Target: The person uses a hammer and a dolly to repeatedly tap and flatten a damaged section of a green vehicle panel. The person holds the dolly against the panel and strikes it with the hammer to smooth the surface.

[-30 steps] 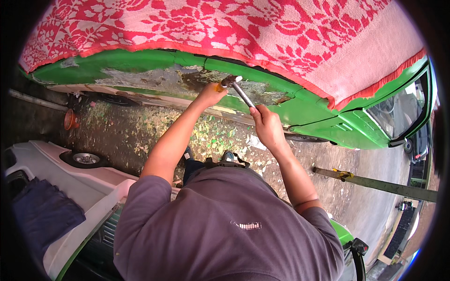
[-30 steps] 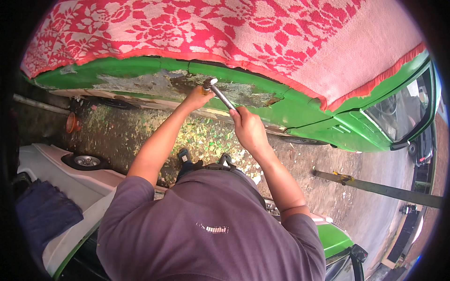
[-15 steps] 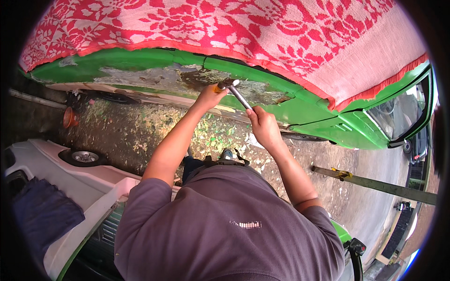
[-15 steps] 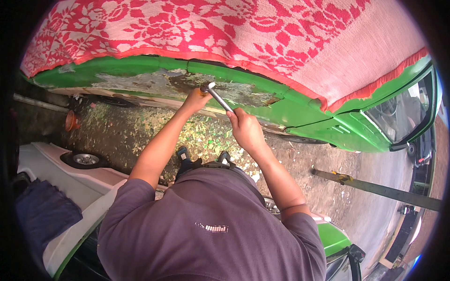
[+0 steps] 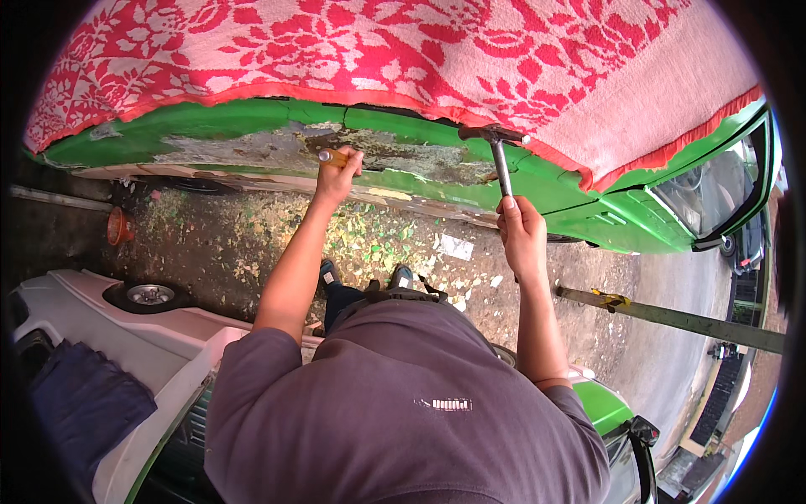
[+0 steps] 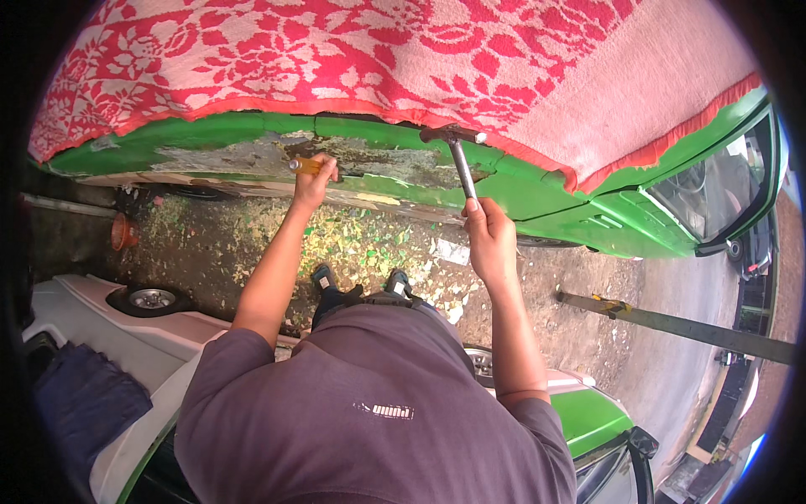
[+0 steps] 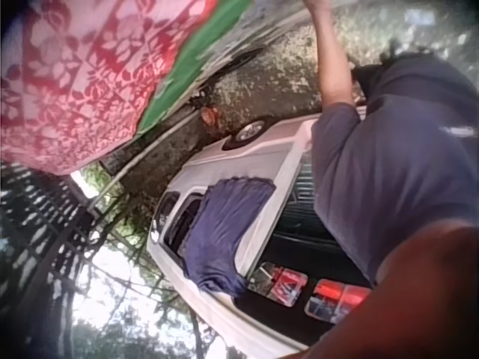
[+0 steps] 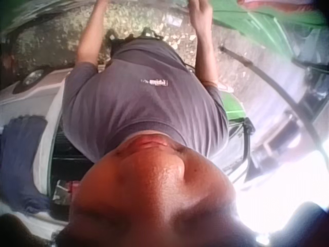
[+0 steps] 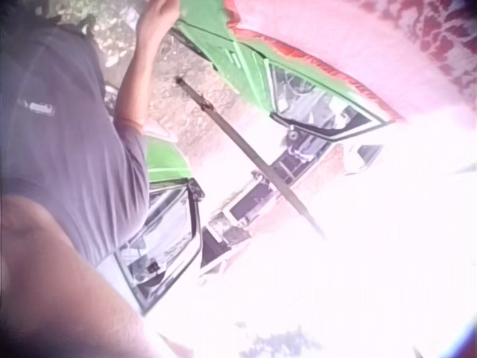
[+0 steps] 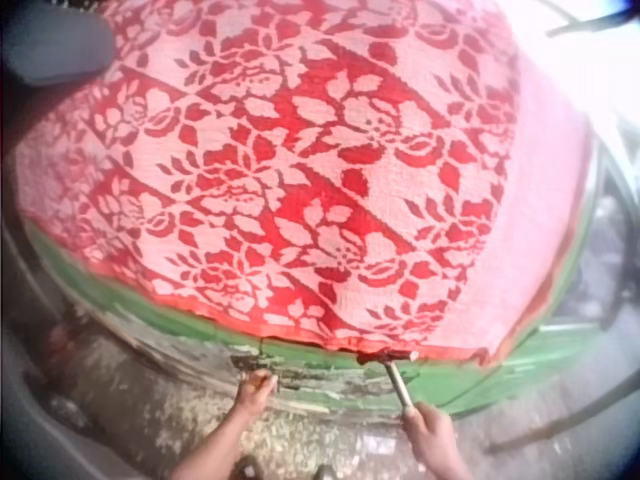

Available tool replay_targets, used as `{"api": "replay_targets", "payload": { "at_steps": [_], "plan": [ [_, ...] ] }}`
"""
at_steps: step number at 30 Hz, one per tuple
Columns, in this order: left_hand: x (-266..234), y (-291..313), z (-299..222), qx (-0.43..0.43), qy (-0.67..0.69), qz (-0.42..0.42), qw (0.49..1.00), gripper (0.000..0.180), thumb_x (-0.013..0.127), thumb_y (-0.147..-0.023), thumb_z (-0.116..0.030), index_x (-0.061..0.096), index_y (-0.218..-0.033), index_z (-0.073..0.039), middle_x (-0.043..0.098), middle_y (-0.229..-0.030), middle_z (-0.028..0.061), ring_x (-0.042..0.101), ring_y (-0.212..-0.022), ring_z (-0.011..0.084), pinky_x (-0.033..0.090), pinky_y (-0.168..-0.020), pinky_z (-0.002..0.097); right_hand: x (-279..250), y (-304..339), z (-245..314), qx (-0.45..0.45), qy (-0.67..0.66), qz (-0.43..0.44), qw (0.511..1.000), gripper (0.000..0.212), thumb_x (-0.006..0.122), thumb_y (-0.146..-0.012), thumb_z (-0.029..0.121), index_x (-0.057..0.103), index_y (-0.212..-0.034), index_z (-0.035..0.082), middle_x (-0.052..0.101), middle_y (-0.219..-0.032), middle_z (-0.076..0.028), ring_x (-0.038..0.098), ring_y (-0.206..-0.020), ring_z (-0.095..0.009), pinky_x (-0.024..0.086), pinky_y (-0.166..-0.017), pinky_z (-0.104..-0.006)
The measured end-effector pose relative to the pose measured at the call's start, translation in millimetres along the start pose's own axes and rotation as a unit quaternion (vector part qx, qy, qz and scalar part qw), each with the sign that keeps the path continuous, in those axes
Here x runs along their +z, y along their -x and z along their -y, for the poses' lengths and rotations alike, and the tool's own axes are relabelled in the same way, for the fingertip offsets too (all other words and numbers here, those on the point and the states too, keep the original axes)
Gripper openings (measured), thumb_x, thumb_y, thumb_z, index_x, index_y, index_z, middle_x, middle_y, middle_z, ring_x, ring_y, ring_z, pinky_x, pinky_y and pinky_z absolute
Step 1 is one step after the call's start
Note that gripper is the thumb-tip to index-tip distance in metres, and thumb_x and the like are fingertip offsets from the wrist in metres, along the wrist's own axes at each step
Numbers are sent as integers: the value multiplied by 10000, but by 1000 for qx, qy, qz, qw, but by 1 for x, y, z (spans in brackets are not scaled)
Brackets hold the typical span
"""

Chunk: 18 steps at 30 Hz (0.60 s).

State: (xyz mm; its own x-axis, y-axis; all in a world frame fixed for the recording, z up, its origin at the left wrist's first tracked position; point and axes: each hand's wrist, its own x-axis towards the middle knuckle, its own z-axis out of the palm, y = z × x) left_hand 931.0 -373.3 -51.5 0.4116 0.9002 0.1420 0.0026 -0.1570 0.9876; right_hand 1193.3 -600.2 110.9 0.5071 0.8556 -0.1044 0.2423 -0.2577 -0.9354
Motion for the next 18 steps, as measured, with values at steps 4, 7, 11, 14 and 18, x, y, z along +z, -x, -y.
{"api": "replay_targets", "payload": {
  "at_steps": [4, 7, 11, 14, 18],
  "plan": [
    [-17, -5, -57, 102, 86, -3, 991, 149, 531, -1015, -176, 551, -1024, -29, 619, -877, 58, 597, -865, 156, 476, -855, 348, 1, 6, 0, 26, -18, 9, 999, 310, 503, -1055, 287, 563, -868, 47, 396, -626, 80, 304, -513, -17, 230, -446, -218],
    [-17, -4, -64, 85, 118, 0, 989, 162, 542, -1015, -162, 541, -1099, -23, 622, -913, 59, 610, -906, 171, 490, -898, 375, 9, 4, 1, 29, -46, 31, 998, 309, 503, -1055, 289, 564, -868, 50, 400, -628, 77, 306, -513, -18, 236, -446, -215],
    [-11, 5, -35, 22, 140, -5, 990, 191, 601, -993, -161, 604, -1123, -22, 621, -932, 44, 613, -919, 159, 501, -900, 359, 19, 6, 2, 36, -43, 58, 997, 306, 504, -1054, 283, 563, -867, 48, 405, -633, 74, 311, -515, -18, 241, -447, -213],
    [-6, 5, -16, 13, 208, -28, 978, 171, 623, -934, -74, 657, -1096, -29, 594, -836, 3, 556, -778, 103, 463, -766, 266, 23, 9, 3, 49, -43, 78, 995, 304, 504, -1054, 280, 564, -869, 45, 409, -638, 73, 315, -517, -18, 243, -447, -213],
    [17, -2, -20, 30, 247, -36, 968, 89, 654, -891, -98, 625, -965, -58, 545, -796, -29, 462, -714, 74, 411, -705, 249, 22, 11, -1, 57, -33, 82, 994, 301, 505, -1053, 279, 567, -874, 45, 412, -642, 72, 317, -518, -17, 245, -447, -211]
  ]
}}
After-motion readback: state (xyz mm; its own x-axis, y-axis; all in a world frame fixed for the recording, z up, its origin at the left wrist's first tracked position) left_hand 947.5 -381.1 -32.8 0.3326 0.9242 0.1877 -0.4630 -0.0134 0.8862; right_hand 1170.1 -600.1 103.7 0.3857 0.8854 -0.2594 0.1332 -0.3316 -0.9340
